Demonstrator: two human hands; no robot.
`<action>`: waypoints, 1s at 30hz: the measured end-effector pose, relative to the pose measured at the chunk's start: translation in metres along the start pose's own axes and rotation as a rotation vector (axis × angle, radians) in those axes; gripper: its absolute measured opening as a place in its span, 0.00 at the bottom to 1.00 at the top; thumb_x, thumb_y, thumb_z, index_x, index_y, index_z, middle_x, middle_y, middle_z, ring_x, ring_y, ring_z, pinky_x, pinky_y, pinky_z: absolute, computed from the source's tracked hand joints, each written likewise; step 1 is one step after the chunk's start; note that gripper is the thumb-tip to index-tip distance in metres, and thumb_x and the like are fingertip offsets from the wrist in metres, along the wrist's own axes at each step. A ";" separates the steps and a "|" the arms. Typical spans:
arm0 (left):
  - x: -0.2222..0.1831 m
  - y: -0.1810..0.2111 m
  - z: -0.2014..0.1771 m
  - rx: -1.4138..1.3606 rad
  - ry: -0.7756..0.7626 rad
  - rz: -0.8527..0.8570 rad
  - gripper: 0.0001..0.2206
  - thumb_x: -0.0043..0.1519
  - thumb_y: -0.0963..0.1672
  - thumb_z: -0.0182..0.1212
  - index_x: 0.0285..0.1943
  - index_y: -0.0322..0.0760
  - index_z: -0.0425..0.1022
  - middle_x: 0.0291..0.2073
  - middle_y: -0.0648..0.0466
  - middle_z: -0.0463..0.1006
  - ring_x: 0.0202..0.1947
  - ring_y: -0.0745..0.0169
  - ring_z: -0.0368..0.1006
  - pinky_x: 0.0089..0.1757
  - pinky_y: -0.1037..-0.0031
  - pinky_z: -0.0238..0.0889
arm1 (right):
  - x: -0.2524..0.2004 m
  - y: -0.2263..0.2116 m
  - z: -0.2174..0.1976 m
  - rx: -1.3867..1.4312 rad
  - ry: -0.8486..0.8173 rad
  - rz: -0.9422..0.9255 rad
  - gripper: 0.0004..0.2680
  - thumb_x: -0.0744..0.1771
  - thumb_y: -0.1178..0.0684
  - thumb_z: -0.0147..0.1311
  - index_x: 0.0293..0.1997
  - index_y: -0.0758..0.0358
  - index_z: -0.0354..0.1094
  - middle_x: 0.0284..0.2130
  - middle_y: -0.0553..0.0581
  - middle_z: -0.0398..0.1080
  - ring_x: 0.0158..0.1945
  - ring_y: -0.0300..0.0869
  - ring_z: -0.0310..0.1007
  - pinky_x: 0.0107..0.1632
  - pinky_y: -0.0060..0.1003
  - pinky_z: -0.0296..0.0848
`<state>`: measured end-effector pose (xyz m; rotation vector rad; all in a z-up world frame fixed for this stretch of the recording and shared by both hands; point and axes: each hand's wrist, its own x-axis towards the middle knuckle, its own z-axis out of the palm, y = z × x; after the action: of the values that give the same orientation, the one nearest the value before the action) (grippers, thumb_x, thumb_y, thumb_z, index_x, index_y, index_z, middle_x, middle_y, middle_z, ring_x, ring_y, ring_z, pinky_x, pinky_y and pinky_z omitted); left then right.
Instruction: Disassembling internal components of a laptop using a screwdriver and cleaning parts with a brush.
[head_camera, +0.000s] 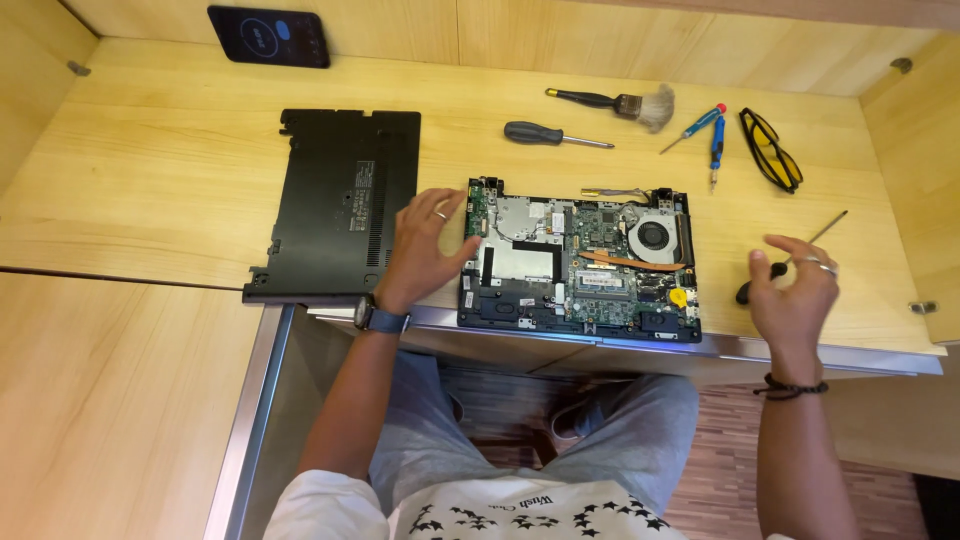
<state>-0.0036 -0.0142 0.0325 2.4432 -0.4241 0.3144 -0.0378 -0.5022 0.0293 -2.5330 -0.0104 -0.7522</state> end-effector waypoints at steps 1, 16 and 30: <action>-0.002 -0.001 0.005 0.000 0.000 0.000 0.29 0.63 0.53 0.60 0.72 0.43 0.65 0.64 0.49 0.69 0.68 0.50 0.59 0.61 0.49 0.51 | 0.010 -0.021 0.004 0.000 0.000 0.000 0.07 0.71 0.57 0.60 0.54 0.65 0.77 0.51 0.66 0.76 0.59 0.59 0.69 0.62 0.53 0.61; -0.002 0.001 0.004 -0.037 -0.069 0.110 0.37 0.55 0.55 0.70 0.69 0.31 0.68 0.69 0.51 0.68 0.74 0.45 0.50 0.70 0.48 0.38 | 0.093 -0.062 0.073 -0.162 -0.561 0.028 0.15 0.72 0.43 0.49 0.47 0.67 0.75 0.40 0.71 0.73 0.48 0.61 0.73 0.48 0.57 0.71; -0.005 -0.004 0.002 -0.254 -0.044 0.088 0.26 0.53 0.43 0.69 0.64 0.47 0.77 0.66 0.48 0.72 0.72 0.31 0.55 0.67 0.38 0.44 | 0.215 -0.047 0.246 -0.463 -0.511 -0.363 0.19 0.65 0.56 0.51 0.64 0.62 0.71 0.51 0.71 0.71 0.57 0.66 0.67 0.50 0.61 0.72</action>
<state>-0.0059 -0.0116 0.0271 2.1911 -0.5570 0.2286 0.2631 -0.3755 -0.0175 -3.1509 -0.5361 -0.2186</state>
